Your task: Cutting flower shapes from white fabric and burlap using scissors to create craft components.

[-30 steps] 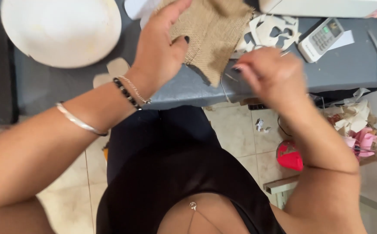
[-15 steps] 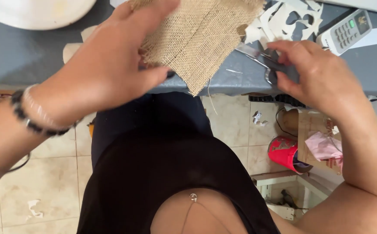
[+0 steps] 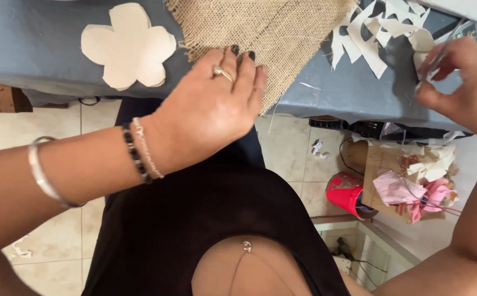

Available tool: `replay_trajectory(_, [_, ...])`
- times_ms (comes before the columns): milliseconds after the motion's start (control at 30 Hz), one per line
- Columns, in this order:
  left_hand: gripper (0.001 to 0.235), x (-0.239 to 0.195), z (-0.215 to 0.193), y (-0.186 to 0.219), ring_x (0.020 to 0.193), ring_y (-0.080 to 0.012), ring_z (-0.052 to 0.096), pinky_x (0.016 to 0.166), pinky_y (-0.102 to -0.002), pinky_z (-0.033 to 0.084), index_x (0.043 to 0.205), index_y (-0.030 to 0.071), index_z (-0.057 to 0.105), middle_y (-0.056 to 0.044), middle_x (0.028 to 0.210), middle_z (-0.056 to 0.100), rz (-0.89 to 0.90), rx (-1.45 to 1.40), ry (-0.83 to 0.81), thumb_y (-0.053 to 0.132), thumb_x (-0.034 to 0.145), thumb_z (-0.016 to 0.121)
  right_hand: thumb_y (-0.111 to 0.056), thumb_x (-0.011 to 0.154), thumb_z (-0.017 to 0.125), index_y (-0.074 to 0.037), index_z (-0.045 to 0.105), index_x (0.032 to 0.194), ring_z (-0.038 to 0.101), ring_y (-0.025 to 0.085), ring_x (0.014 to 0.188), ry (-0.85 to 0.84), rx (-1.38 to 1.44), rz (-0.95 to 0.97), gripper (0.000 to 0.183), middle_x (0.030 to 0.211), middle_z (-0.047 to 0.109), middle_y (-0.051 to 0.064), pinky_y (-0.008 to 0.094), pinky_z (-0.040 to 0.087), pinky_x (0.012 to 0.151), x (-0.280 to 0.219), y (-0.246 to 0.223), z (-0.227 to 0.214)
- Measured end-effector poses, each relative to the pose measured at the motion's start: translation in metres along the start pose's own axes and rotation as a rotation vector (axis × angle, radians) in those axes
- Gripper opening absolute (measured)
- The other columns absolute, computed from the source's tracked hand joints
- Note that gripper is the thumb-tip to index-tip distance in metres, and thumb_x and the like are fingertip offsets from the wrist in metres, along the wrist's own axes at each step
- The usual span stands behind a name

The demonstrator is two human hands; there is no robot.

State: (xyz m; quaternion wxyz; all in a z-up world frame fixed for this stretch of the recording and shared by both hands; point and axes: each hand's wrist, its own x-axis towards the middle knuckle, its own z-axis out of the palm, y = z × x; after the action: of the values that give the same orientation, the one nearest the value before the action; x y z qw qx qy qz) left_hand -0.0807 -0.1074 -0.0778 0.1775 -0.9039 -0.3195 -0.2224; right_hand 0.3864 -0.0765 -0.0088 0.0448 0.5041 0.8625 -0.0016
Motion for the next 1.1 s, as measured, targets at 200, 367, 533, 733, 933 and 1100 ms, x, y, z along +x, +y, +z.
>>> replay_trajectory(200, [0.03,0.005,0.003,0.008,0.09,-0.0288,0.062,0.088,-0.04,0.052,0.118,0.001,0.071,-0.016,0.11,0.067,0.003,-0.042,0.102,0.012,0.096,0.053,-0.018,0.11,0.073,-0.003,0.049,0.136,0.052,0.015,0.095,0.032,0.668,0.224,0.039,0.107,0.056,0.008,0.028,0.043,0.088,-0.004,-0.007,0.001])
replay_trajectory(367, [0.01,0.012,0.006,0.012,0.092,-0.0221,0.061,0.082,-0.032,0.054,0.102,0.002,0.073,-0.009,0.102,0.068,-0.09,-0.215,0.358,0.002,0.104,0.063,-0.021,0.106,0.06,-0.017,0.049,0.116,0.067,0.002,0.071,-0.058,0.939,-0.03,0.015,0.087,0.062,-0.006,0.014,0.06,0.069,0.007,-0.065,-0.025])
replay_trajectory(533, [0.01,-0.005,0.008,0.014,0.103,-0.0255,0.072,0.102,-0.041,0.06,0.103,0.003,0.075,-0.014,0.109,0.073,-0.052,-0.401,0.486,0.011,0.107,0.072,-0.093,0.091,0.037,-0.02,0.054,0.108,0.07,0.002,0.058,-0.817,1.008,-0.213,0.077,0.088,0.065,-0.002,0.01,0.072,0.044,-0.009,-0.106,-0.014])
replay_trajectory(733, [0.005,-0.016,0.016,0.01,0.095,-0.022,0.071,0.094,-0.037,0.064,0.106,0.005,0.071,-0.011,0.11,0.07,-0.027,-0.338,0.483,0.009,0.106,0.068,-0.086,0.083,0.04,-0.019,0.055,0.088,0.051,0.012,0.063,-0.79,0.892,-0.136,0.069,0.075,0.06,-0.008,0.028,0.044,0.06,0.031,-0.129,-0.009])
replay_trajectory(933, [0.024,-0.013,0.025,0.016,0.105,-0.0162,0.061,0.084,-0.029,0.05,0.123,0.01,0.075,-0.004,0.124,0.071,-0.077,-0.133,0.328,0.009,0.108,0.057,-0.081,0.086,0.043,-0.02,0.053,0.081,0.05,0.014,0.067,-0.743,0.882,-0.169,0.062,0.076,0.057,-0.006,0.027,0.042,0.065,0.061,-0.142,-0.01])
replay_trajectory(1100, [0.019,-0.012,0.025,0.011,0.108,-0.0189,0.067,0.092,-0.029,0.054,0.113,0.008,0.076,-0.007,0.113,0.075,-0.073,-0.269,0.46,0.01,0.109,0.057,-0.08,0.086,0.043,-0.018,0.049,0.078,0.047,0.014,0.065,-0.718,0.925,-0.167,0.062,0.073,0.053,-0.005,0.027,0.041,0.062,0.077,-0.157,-0.016])
